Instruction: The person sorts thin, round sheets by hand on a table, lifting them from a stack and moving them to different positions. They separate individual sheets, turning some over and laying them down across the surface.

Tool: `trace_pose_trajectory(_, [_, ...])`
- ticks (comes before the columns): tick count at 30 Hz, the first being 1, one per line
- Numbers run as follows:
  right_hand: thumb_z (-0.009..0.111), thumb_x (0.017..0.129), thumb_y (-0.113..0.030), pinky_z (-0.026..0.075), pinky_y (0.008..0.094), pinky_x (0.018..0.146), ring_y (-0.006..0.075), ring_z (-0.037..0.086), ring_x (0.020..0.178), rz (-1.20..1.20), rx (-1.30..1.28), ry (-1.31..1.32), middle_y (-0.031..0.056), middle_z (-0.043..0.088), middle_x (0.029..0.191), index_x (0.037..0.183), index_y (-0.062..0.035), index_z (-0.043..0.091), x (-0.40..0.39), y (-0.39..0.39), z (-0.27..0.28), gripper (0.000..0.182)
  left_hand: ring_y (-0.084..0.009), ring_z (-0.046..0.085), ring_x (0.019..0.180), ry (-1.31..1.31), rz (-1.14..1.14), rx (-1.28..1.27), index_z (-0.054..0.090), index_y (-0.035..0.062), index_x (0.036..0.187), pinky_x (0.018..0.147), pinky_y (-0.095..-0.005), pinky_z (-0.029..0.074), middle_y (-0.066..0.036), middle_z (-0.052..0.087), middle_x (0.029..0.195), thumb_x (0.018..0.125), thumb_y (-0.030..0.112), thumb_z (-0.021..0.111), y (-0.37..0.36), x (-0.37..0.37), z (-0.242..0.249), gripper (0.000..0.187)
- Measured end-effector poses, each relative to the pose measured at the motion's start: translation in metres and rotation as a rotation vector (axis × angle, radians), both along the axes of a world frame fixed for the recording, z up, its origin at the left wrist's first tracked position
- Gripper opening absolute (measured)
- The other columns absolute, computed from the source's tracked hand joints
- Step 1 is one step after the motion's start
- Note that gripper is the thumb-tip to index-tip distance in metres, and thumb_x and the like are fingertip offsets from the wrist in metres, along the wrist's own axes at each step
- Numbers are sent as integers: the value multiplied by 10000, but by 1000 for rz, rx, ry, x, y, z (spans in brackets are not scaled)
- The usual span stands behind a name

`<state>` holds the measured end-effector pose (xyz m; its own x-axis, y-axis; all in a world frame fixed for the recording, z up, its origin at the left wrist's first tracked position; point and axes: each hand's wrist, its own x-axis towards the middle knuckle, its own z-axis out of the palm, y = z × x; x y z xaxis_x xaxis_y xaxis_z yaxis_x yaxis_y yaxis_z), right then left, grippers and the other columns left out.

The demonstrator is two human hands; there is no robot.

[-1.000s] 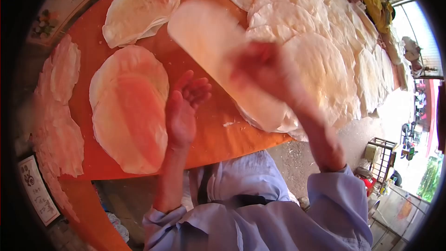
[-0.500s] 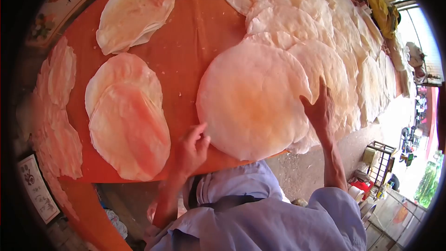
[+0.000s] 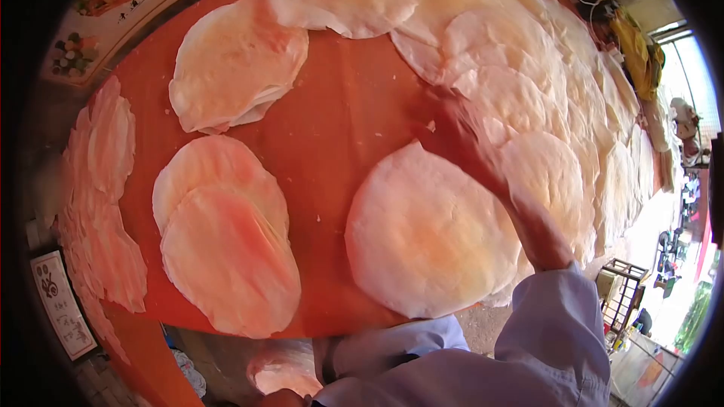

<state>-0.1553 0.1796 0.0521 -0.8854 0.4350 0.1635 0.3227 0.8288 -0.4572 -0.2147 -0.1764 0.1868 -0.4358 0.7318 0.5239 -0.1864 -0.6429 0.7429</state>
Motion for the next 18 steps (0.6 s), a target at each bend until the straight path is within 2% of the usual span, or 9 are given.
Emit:
trace_pose_trajectory(3, [720, 689, -181, 481, 437, 735, 353, 602, 814, -69, 78, 100, 164, 627, 891, 934, -44, 653, -63, 40, -42, 289, -276, 529, 1055, 100, 150, -143, 433, -46, 1261, 846, -413, 458, -213, 503, 1244, 941, 399, 424, 1, -14, -9, 548])
trace_pose_trajectory(6, [703, 700, -190, 483, 442, 730, 364, 606, 807, 13, 88, 111, 171, 634, 880, 948, -73, 663, -119, 79, -50, 277, -293, 523, 1079, 150, 248, -242, 441, -46, 1261, 860, -424, 456, -224, 506, 1245, 942, 419, 413, 1, -27, -17, 565])
trace_pose_trajectory(9, [643, 749, -203, 490, 436, 731, 371, 608, 795, -3, 178, 75, 179, 628, 832, 961, -109, 669, -182, 121, -75, 234, -310, 518, 1102, 187, 321, -336, 449, -45, 1260, 874, -434, 454, -235, 510, 1246, 942, 440, 401, 3, -40, -28, 582])
trace_pose_trajectory(12, [598, 731, -222, 491, 460, 798, 388, 588, 943, -69, 328, -292, 196, 617, 991, 1013, -139, 653, -222, 156, -83, 299, -328, 512, 1125, 228, 385, -437, 457, -45, 1260, 888, -444, 452, -246, 513, 1246, 943, 460, 389, 6, -54, -38, 600])
trace_pose_trajectory(15, [558, 753, -230, 471, 497, 862, 404, 556, 1015, -185, 440, -220, 187, 589, 1091, 1047, -168, 645, -240, 186, -86, 312, -345, 506, 1149, 278, 446, -566, 464, -44, 1260, 902, -454, 450, -257, 517, 1247, 943, 480, 378, 9, -64, -49, 618])
trace_pose_trajectory(16, [534, 792, -258, 444, 535, 887, 413, 498, 1107, -159, 396, -304, 218, 514, 1217, 1180, -203, 592, -247, 206, -85, 396, -351, 504, 1157, 301, 461, -611, 467, -44, 1259, 907, -458, 449, -261, 518, 1247, 943, 487, 374, 11, -69, -54, 625])
trace_pose_trajectory(18, [545, 825, -320, 439, 532, 904, 429, 488, 1122, -189, 517, -187, 245, 464, 1282, 1257, -235, 539, -251, 235, -88, 441, -362, 500, 1172, 315, 485, -762, 472, -44, 1259, 917, -465, 448, -268, 520, 1248, 943, 500, 366, 8, -72, -63, 638])
